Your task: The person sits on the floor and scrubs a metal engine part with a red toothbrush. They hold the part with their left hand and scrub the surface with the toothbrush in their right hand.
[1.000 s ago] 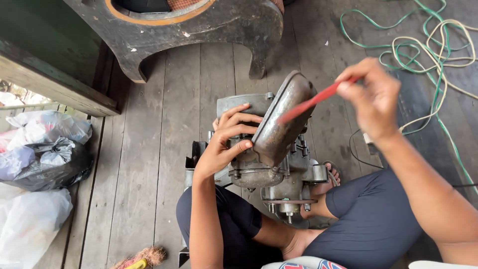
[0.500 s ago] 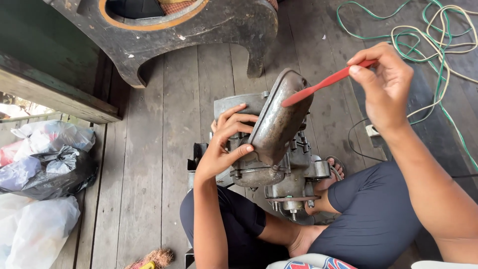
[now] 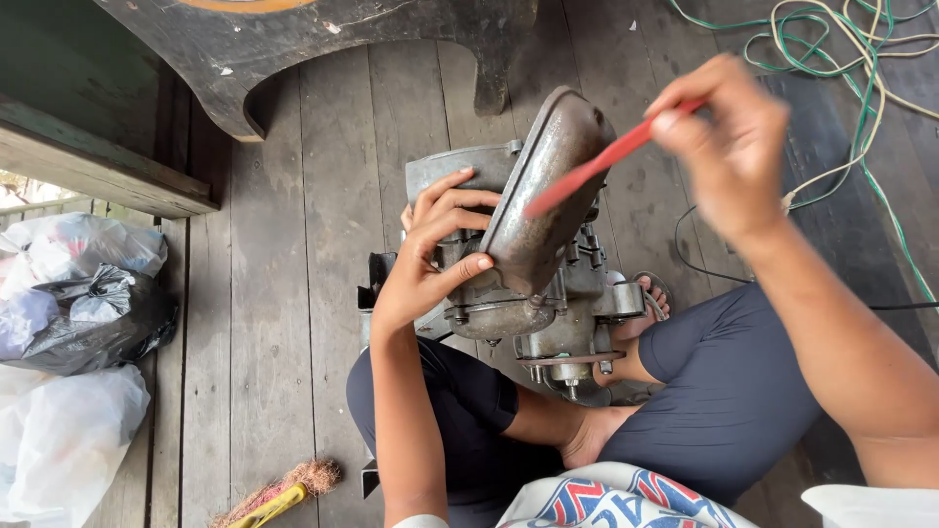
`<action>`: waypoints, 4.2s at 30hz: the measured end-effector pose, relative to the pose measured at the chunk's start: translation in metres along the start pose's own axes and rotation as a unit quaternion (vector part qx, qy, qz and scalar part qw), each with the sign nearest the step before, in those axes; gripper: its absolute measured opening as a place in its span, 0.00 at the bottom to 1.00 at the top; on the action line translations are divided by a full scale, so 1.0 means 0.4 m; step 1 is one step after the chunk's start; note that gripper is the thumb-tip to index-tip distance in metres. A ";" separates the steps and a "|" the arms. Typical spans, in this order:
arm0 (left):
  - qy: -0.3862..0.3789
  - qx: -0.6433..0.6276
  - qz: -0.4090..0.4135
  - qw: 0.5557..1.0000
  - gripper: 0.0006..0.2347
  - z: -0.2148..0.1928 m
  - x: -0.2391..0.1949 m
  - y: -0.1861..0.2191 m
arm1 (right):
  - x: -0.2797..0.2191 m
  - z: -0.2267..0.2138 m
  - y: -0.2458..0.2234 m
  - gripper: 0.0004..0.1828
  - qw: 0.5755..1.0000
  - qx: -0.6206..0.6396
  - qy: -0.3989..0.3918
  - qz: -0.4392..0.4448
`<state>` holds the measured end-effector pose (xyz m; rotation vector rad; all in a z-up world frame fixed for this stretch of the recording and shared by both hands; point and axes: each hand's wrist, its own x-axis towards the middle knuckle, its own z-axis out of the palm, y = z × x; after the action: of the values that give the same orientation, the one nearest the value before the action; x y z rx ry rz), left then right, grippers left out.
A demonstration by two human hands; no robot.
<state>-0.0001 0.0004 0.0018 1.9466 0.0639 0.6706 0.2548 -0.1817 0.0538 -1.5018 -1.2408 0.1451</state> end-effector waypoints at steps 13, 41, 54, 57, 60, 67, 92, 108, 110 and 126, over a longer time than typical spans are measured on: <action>0.001 -0.015 -0.001 1.000 0.10 0.000 0.000 0.006 | 0.000 0.007 0.013 0.06 0.999 0.039 0.025 0.004; 0.002 -0.029 0.004 1.000 0.12 0.004 -0.001 -0.002 | -0.001 0.013 -0.029 0.06 0.990 -0.075 0.026 -0.120; -0.008 -0.039 -0.015 0.999 0.13 0.002 -0.005 -0.020 | -0.021 0.042 -0.110 0.04 0.984 -0.145 0.018 -0.107; -0.006 -0.047 -0.015 0.999 0.13 0.002 -0.005 -0.020 | 0.000 -0.006 -0.060 0.05 0.992 -0.087 0.071 -0.061; -0.008 -0.051 -0.013 0.999 0.13 0.003 -0.007 -0.025 | -0.004 0.015 -0.055 0.05 0.992 -0.101 0.056 -0.044; -0.015 -0.054 0.049 0.997 0.10 -0.002 -0.008 -0.062 | -0.012 0.048 -0.049 0.02 0.998 -0.049 0.012 -0.032; -0.004 -0.066 0.021 0.998 0.09 0.004 -0.006 -0.037 | 0.022 0.035 -0.084 0.04 0.997 -0.069 -0.030 -0.020; -0.010 -0.099 -0.002 0.995 0.09 0.002 -0.002 -0.019 | 0.035 -0.026 0.002 0.05 0.999 -0.024 0.021 0.022; -0.012 -0.097 -0.003 0.995 0.09 0.001 -0.003 -0.015 | 0.023 -0.005 -0.021 0.05 0.999 -0.040 0.010 0.018; -0.012 -0.084 0.008 0.996 0.10 0.000 -0.001 -0.012 | -0.006 0.048 -0.084 0.04 0.995 -0.081 -0.051 -0.029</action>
<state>0.0005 0.0025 -0.0025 1.7936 -0.0221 0.6423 0.2206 -0.1770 0.0717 -1.6120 -1.4047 0.0840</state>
